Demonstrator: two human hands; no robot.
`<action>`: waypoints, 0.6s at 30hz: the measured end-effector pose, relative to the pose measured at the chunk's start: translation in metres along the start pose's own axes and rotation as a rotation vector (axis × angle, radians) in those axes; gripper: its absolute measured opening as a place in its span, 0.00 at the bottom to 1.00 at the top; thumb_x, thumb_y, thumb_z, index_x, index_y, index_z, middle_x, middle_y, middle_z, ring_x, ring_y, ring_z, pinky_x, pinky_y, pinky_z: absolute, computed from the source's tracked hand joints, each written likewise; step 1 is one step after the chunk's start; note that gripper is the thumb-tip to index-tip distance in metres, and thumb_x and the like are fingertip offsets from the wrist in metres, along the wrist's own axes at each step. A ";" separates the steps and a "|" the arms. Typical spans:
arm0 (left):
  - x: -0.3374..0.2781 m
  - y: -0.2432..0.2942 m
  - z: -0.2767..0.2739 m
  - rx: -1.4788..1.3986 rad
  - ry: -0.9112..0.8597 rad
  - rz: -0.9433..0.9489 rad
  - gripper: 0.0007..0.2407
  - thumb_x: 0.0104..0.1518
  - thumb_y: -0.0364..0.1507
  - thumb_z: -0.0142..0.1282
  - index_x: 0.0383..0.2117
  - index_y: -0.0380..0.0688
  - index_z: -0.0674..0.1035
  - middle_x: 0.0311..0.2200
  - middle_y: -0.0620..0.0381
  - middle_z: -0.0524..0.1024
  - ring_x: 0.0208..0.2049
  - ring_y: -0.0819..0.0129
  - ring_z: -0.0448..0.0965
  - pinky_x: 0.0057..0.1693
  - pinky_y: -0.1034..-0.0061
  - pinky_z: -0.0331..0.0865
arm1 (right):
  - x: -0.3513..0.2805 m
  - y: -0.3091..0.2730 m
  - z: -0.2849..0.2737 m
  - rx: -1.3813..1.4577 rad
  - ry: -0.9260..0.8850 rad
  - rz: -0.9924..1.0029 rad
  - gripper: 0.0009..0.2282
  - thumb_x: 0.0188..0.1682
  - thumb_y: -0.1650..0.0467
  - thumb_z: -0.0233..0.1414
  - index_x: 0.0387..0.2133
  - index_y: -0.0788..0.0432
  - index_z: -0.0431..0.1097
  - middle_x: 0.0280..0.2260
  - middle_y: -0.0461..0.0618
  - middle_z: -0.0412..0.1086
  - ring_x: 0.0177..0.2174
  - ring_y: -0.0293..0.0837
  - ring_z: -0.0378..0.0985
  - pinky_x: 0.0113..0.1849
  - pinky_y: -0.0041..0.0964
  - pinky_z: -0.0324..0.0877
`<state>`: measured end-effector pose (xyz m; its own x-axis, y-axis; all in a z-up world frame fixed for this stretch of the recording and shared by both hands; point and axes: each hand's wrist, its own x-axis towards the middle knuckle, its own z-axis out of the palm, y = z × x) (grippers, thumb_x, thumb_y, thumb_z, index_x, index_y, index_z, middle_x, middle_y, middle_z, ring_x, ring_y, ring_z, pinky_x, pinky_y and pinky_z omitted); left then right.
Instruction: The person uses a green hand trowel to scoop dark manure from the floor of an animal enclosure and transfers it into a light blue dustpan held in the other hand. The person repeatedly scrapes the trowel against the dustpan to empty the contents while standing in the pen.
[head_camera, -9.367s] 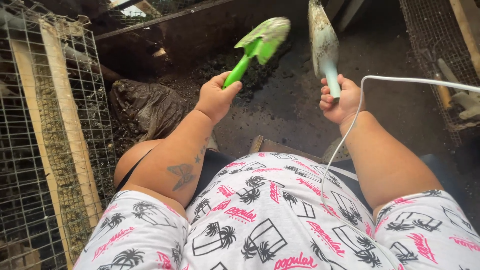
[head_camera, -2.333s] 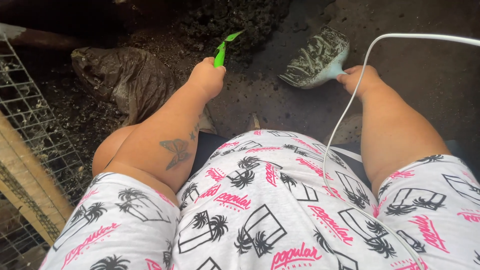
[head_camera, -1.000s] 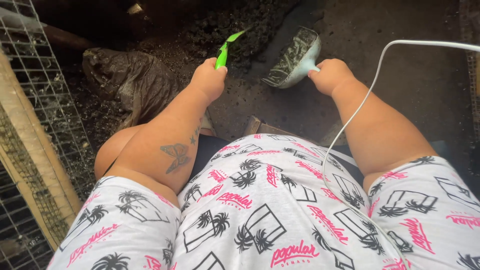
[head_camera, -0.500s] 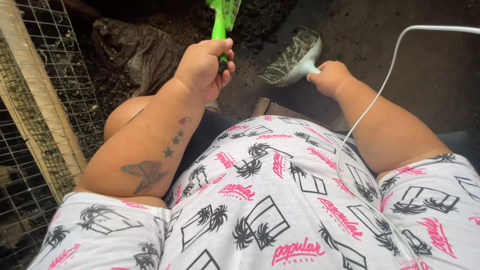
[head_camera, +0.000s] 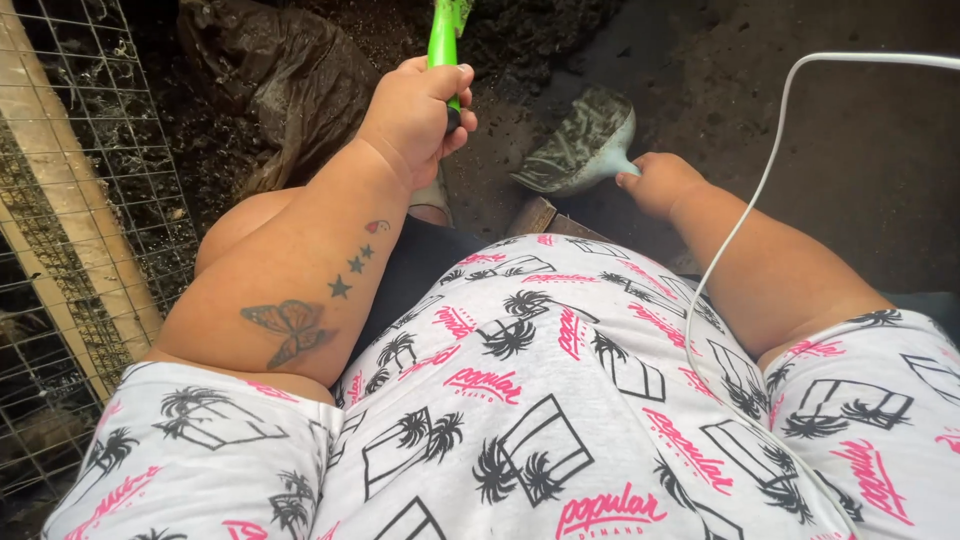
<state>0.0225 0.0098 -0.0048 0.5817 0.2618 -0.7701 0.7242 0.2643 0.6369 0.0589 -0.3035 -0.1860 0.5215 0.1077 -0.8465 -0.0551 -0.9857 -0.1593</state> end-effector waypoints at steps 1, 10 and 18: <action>0.002 0.003 0.000 -0.003 0.006 -0.008 0.05 0.59 0.29 0.53 0.38 0.47 0.73 0.28 0.60 0.71 0.21 0.77 0.71 0.25 0.89 0.66 | 0.002 -0.003 0.000 -0.004 -0.009 -0.001 0.25 0.58 0.56 0.45 0.63 0.58 0.64 0.54 0.61 0.71 0.48 0.62 0.76 0.46 0.54 0.70; 0.116 -0.007 -0.009 0.463 0.189 -0.247 0.23 0.60 0.28 0.47 0.65 0.58 0.63 0.46 0.52 0.70 0.25 0.68 0.74 0.25 0.79 0.63 | 0.025 -0.025 -0.002 0.121 0.020 0.047 0.21 0.59 0.58 0.43 0.55 0.61 0.65 0.47 0.64 0.72 0.42 0.65 0.76 0.40 0.58 0.68; 0.156 -0.037 0.006 0.519 0.142 -0.370 0.29 0.65 0.30 0.44 0.74 0.66 0.51 0.62 0.46 0.64 0.26 0.68 0.76 0.26 0.82 0.70 | 0.036 -0.036 -0.004 0.172 -0.002 0.056 0.21 0.60 0.58 0.40 0.55 0.62 0.64 0.49 0.64 0.70 0.45 0.66 0.74 0.42 0.58 0.68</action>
<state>0.0891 0.0356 -0.1486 0.2303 0.3692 -0.9004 0.9728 -0.1123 0.2028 0.0835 -0.2644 -0.2089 0.5122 0.0540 -0.8572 -0.2286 -0.9535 -0.1967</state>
